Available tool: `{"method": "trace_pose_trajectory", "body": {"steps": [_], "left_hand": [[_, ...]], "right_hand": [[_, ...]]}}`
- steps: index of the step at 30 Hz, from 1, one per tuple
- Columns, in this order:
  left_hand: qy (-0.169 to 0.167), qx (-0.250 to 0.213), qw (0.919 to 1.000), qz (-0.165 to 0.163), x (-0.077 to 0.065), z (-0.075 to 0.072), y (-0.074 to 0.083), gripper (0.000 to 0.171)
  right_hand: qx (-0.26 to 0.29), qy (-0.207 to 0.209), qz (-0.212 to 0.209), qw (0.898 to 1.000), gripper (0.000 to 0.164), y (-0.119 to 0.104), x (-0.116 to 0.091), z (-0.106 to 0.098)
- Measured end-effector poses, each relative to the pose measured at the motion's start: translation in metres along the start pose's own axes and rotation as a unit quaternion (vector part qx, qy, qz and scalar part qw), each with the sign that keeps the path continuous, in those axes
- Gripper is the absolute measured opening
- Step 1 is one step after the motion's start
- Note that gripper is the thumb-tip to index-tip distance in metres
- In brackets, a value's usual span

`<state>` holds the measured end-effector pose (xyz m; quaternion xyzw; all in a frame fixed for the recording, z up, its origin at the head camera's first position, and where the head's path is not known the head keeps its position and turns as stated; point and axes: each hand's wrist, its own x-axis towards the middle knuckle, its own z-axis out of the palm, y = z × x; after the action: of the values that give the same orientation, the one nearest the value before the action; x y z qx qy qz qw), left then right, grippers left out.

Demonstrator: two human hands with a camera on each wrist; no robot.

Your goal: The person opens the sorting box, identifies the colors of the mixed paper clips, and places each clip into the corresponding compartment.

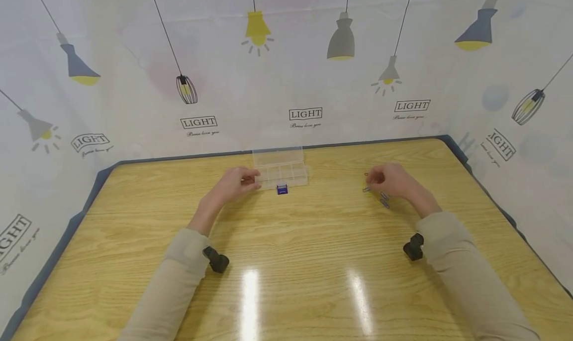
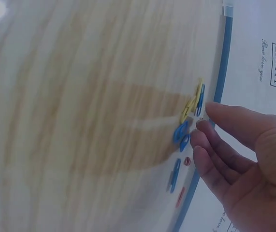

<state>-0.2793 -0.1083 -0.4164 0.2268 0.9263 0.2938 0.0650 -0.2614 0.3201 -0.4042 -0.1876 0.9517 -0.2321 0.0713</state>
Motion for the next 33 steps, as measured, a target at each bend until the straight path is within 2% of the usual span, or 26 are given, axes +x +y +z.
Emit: {"method": "trace_pose_trajectory", "body": {"steps": [15,24,33], "left_hand": [[0.004,-0.001,1.0000,0.004,0.000,0.000,0.001,0.038],[0.004,0.002,1.0000,0.006,0.001,0.001,0.000,0.038],[0.001,-0.002,1.0000,0.007,0.001,0.001,-0.003,0.038]], "right_hand": [[0.021,-0.033,0.019,0.999,0.009,0.009,-0.002,0.003],[0.026,-0.026,0.007,0.999,0.009,0.010,-0.001,0.004],[0.015,0.006,0.017,1.000,0.012,-0.001,0.006,0.005]]}}
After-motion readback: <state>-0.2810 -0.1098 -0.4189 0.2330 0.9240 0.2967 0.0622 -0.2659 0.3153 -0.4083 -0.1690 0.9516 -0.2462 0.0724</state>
